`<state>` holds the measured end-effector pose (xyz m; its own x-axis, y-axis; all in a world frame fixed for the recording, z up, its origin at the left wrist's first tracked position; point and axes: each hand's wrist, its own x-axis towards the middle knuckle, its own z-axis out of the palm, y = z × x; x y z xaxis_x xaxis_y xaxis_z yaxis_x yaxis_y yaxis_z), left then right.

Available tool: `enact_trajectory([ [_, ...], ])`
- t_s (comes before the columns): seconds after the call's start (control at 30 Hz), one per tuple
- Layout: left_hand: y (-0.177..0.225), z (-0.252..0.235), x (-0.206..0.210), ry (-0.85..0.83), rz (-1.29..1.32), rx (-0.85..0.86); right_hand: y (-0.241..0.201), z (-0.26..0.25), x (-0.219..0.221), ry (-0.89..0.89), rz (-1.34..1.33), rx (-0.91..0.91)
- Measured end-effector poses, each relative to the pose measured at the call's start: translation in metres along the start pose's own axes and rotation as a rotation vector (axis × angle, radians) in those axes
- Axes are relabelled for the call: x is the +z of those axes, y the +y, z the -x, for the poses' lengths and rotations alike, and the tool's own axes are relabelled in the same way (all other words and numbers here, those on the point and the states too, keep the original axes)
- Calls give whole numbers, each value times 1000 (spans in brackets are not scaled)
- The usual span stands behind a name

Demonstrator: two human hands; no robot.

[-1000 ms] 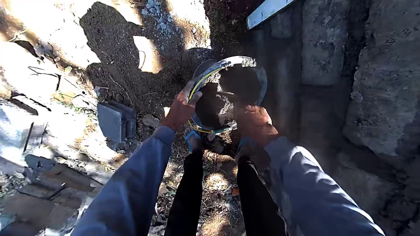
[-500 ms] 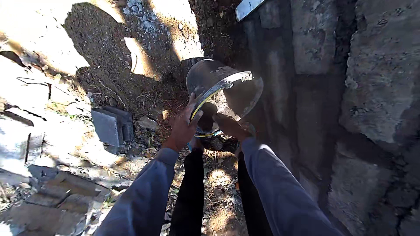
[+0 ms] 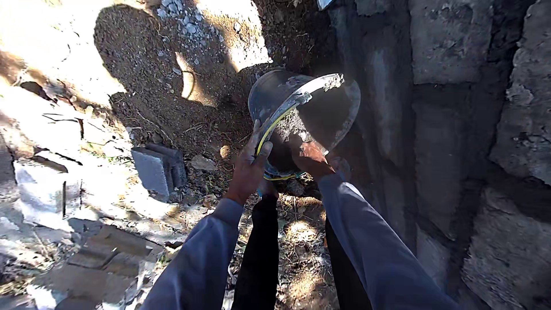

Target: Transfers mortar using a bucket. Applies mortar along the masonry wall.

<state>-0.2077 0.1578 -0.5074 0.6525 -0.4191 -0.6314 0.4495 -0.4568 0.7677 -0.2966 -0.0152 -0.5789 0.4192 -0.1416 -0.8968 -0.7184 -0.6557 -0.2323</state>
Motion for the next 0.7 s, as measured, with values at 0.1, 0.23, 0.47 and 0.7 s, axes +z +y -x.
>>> enact_trajectory([
  [0.1, 13, -6, 3, 11, 22, -34, -12, 22, -18, -52, -49, -62],
  [0.23, 29, -15, -6, 35, 11, -105, -7, 33, -20, -66, -126, -145],
  [0.47, 31, -22, -32, 105, 99, -188, -17, 94, -63, -166, -245, -161],
  [0.7, 58, 41, -28, 390, 263, -169, -12, 196, -113, -143, -171, -162],
])
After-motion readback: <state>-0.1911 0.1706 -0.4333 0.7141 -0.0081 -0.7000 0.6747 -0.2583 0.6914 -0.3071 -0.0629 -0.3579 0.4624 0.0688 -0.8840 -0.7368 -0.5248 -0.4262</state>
